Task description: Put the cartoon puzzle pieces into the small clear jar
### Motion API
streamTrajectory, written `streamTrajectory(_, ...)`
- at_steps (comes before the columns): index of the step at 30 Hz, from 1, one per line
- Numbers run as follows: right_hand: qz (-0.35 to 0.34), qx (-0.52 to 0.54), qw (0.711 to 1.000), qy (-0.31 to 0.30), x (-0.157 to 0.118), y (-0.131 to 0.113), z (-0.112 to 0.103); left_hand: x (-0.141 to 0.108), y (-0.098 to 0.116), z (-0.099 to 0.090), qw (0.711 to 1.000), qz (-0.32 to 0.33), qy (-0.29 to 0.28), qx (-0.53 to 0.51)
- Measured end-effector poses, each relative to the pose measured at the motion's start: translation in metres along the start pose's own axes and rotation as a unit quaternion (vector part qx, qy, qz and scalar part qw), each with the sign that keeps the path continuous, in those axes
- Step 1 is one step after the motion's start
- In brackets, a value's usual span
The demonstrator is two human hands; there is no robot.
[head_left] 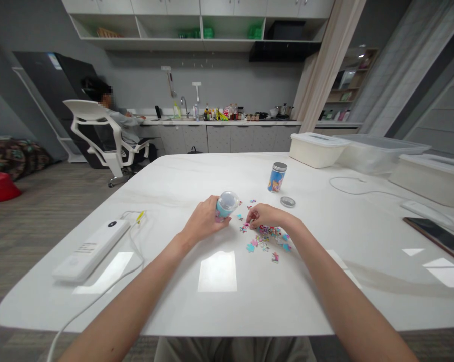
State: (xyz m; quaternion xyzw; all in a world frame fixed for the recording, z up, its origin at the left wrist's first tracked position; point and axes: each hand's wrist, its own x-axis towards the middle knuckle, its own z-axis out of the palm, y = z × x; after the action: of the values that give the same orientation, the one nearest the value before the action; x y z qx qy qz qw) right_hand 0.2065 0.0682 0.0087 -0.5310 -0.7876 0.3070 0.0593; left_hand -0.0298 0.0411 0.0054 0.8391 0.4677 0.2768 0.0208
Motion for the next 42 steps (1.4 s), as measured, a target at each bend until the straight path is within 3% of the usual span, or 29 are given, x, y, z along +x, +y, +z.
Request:
streamTrajectory(7, 0.009, -0.026, 0.999, 0.024, -0.002, -0.001, 0.001, 0.0, 0.0, -0.001, 1.0, -0.011, -0.005, -0.009)
streamTrajectory(14, 0.031, -0.028, 0.999, 0.003, -0.004, -0.006, -0.001, 0.002, 0.0, -0.001, 1.0, 0.007, -0.008, 0.015)
streamTrajectory(21, 0.059, -0.089, 0.993, 0.044, -0.011, -0.008, -0.007, 0.001, 0.001, -0.001, 1.0, 0.004, -0.011, -0.001)
streamTrajectory(36, 0.092, -0.054, 0.994, -0.007, -0.015, -0.008, -0.012, 0.002, 0.003, -0.001, 1.0, 0.011, -0.017, 0.016)
streamTrajectory(42, 0.063, -0.037, 0.997, -0.035, -0.011, -0.004, -0.008, 0.001, 0.003, -0.001, 1.0, 0.002, -0.016, 0.005)
